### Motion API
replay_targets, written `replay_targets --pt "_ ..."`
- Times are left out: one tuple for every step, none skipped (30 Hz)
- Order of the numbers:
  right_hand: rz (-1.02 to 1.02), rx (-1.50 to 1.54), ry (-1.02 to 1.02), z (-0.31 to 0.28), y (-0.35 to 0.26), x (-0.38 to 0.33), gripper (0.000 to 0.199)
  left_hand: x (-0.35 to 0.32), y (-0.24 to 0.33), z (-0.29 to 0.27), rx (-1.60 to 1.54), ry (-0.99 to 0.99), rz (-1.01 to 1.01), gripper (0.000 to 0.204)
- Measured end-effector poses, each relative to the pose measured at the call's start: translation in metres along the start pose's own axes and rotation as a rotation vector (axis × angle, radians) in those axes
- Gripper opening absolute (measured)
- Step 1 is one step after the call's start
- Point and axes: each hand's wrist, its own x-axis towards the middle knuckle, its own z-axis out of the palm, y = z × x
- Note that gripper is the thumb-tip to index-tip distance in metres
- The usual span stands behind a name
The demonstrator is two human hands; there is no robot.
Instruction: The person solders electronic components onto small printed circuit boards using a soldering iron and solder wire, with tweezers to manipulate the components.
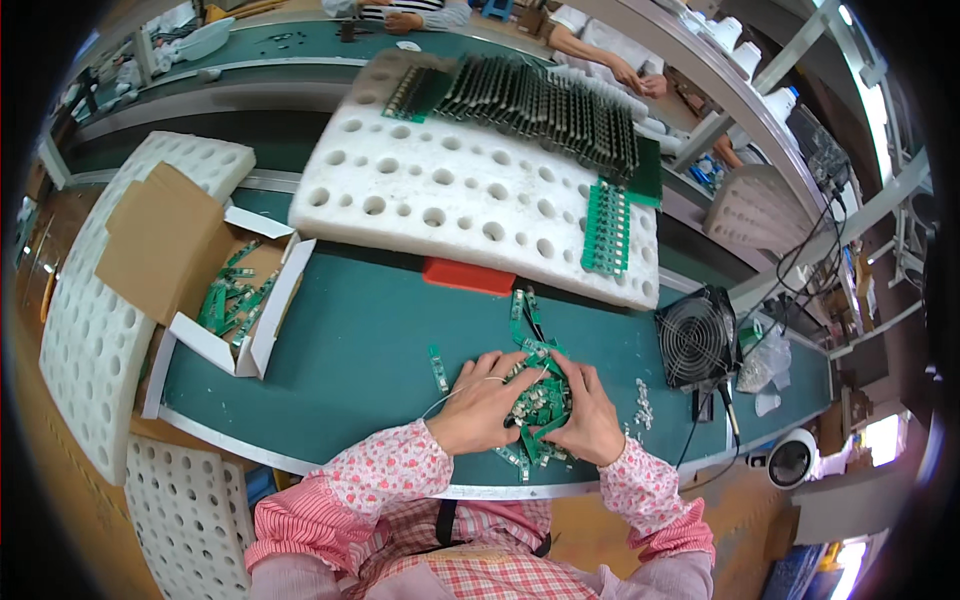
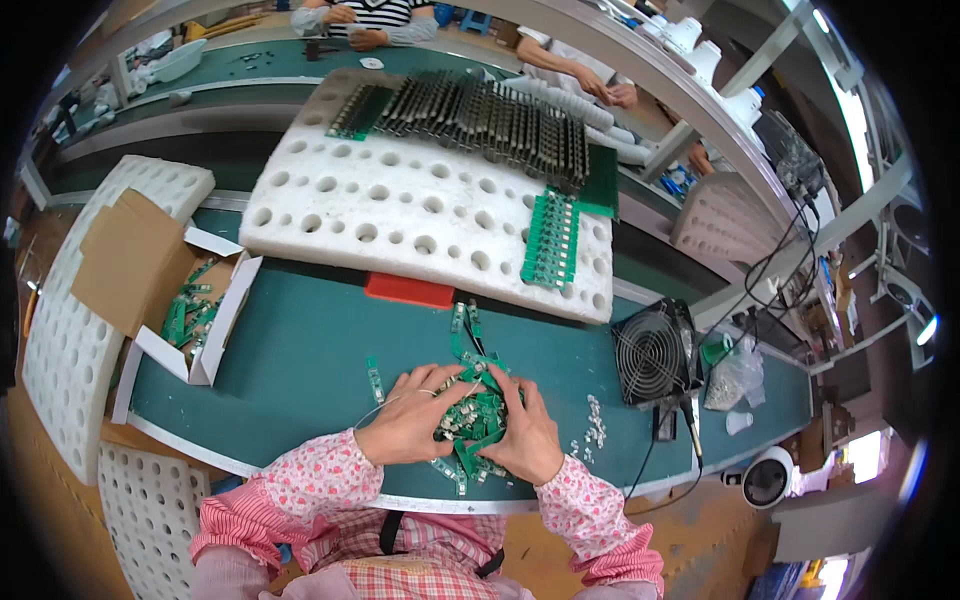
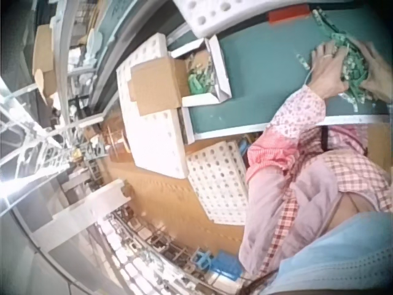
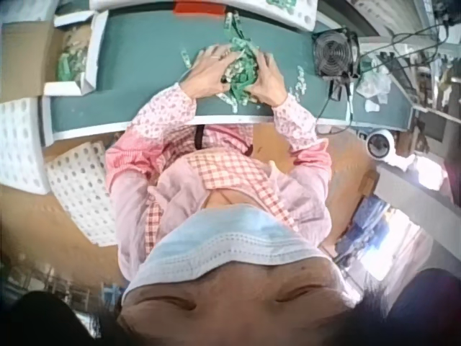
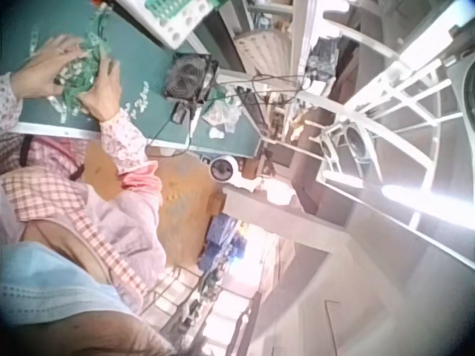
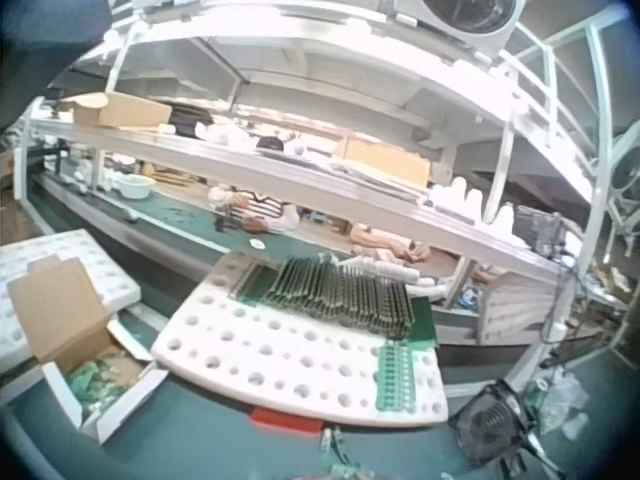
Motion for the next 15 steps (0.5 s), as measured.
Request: replay_targets --pt "-0.017 0.0 0.023 0.001 0.001 0.001 0.109 0.001 -0.002 0.001 -0.004 0.01 0.004 0.078" --pt "0.005 -0.004 0.017 0.0 0.0 0.003 0.109 0.004 -0.004 0.001 -0.009 0.018 0.007 0.077" --pt "-0.004 0.024 0.032 -0.002 -0.001 0.002 0.109 0.006 0.0 -0.004 -0.031 0.024 0.003 0.072" --pt "-0.016 0.051 0.051 -0.004 -0.002 0.003 0.109 0.01 -0.001 -0.007 -0.051 0.005 0.004 0.072" --pt "0.002 0.05 0.051 -0.007 -0.007 0.004 0.106 0.013 -0.003 -0.01 -0.184 -0.002 -0.021 0.071" --pt "0.022 0.056 0.038 -0.007 -0.014 0.005 0.106 0.014 -0.004 -0.013 -0.313 -0.009 -0.054 0.069" --pt "0.026 0.057 0.046 -0.005 -0.022 0.01 0.104 0.013 -0.005 -0.017 -0.332 0.007 -0.069 0.069" --pt "0.025 0.06 0.053 -0.003 -0.027 0.01 0.102 0.01 -0.005 -0.013 -0.339 -0.004 -0.078 0.069" --pt "-0.012 0.089 0.079 0.005 -0.026 0.012 0.101 0.006 -0.006 -0.013 -0.291 0.005 -0.078 0.069" --pt "-0.036 0.098 0.068 0.008 -0.025 0.015 0.101 0.003 -0.009 -0.015 -0.235 0.025 -0.087 0.069" --pt "-0.031 0.105 0.098 0.008 -0.021 0.013 0.101 0.003 -0.005 -0.013 -0.256 0.039 -0.08 0.069" --pt "-0.045 0.12 0.12 0.01 -0.015 0.015 0.101 0.008 -0.004 -0.01 -0.301 0.008 -0.083 0.069" --pt "-0.063 0.167 0.144 0.011 -0.014 0.015 0.099 0.008 -0.003 -0.007 -0.342 0.014 -0.093 0.068" --pt "-0.067 0.202 0.172 0.01 -0.01 0.011 0.098 0.011 0.0 -0.007 -0.389 0.016 -0.08 0.067" --pt "-0.012 0.368 0.152 0.011 -0.005 0.008 0.096 0.014 0.003 -0.005 -0.402 0.024 -0.082 0.067"
